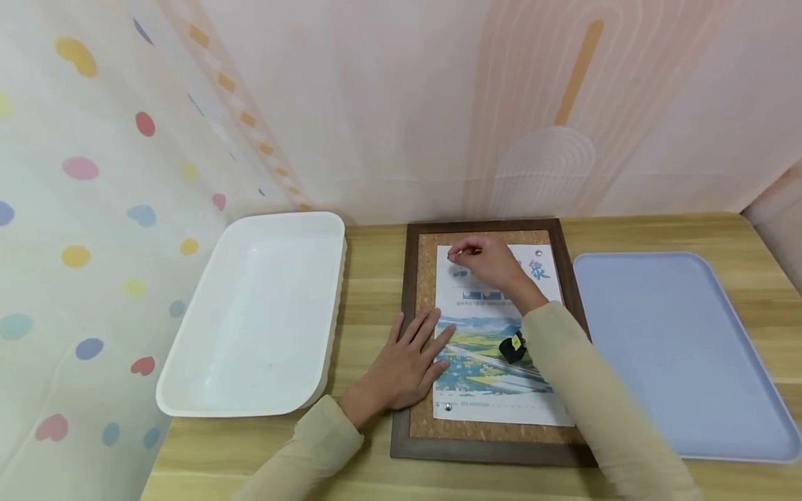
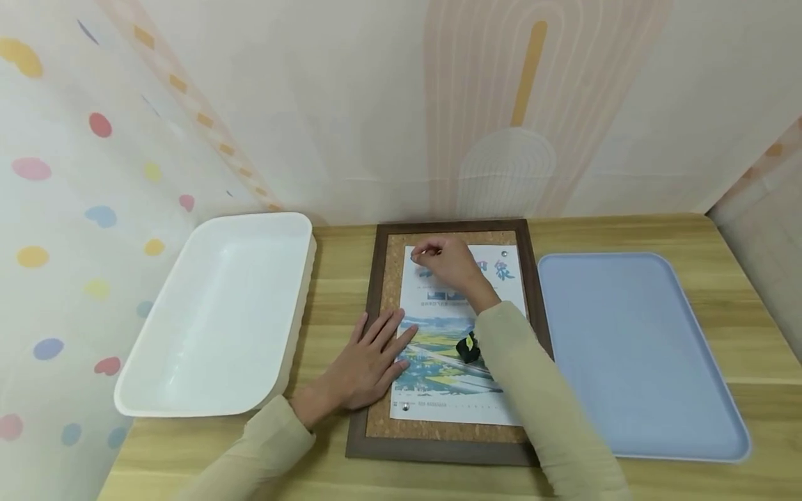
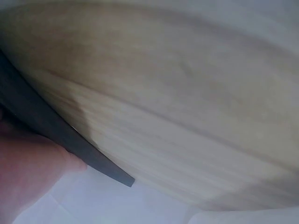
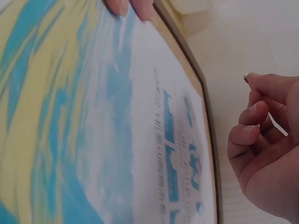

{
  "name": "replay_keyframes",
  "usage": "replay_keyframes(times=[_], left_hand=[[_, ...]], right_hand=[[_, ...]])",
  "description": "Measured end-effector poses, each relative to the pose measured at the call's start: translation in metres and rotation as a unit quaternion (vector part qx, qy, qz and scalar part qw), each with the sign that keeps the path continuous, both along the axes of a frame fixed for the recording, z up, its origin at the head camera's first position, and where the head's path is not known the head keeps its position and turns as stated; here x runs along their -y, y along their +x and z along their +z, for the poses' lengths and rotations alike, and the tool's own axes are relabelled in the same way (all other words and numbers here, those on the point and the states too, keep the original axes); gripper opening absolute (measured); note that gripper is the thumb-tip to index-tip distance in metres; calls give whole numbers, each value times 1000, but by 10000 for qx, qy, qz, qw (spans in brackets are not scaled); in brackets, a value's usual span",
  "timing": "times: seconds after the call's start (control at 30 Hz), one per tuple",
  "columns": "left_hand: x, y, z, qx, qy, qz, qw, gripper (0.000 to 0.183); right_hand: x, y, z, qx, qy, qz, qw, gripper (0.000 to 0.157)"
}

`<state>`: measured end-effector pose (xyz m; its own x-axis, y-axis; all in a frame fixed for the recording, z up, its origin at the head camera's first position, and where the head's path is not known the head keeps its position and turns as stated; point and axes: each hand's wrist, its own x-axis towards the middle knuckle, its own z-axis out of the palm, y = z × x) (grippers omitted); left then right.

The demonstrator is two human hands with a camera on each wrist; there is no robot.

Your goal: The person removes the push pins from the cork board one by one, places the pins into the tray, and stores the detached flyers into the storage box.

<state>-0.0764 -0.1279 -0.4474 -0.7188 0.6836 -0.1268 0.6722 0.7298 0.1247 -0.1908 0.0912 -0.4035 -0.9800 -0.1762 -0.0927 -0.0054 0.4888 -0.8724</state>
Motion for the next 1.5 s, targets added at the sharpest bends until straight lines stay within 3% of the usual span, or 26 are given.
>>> replay_keyframes(times=[0.37, 0.9, 1.5], left_hand=[[1, -5, -2, 27, 44, 43, 10000, 58], [2, -6, -2, 1, 340, -34, 9994, 56], [1, -9, -8, 38, 307, -63, 9995, 57]], right_hand=[[-26, 6, 16, -132, 302, 59, 9994, 18], [-61, 23, 17, -256, 295, 26, 9992, 14], [-103, 40, 21, -107, 274, -142, 9995, 20]])
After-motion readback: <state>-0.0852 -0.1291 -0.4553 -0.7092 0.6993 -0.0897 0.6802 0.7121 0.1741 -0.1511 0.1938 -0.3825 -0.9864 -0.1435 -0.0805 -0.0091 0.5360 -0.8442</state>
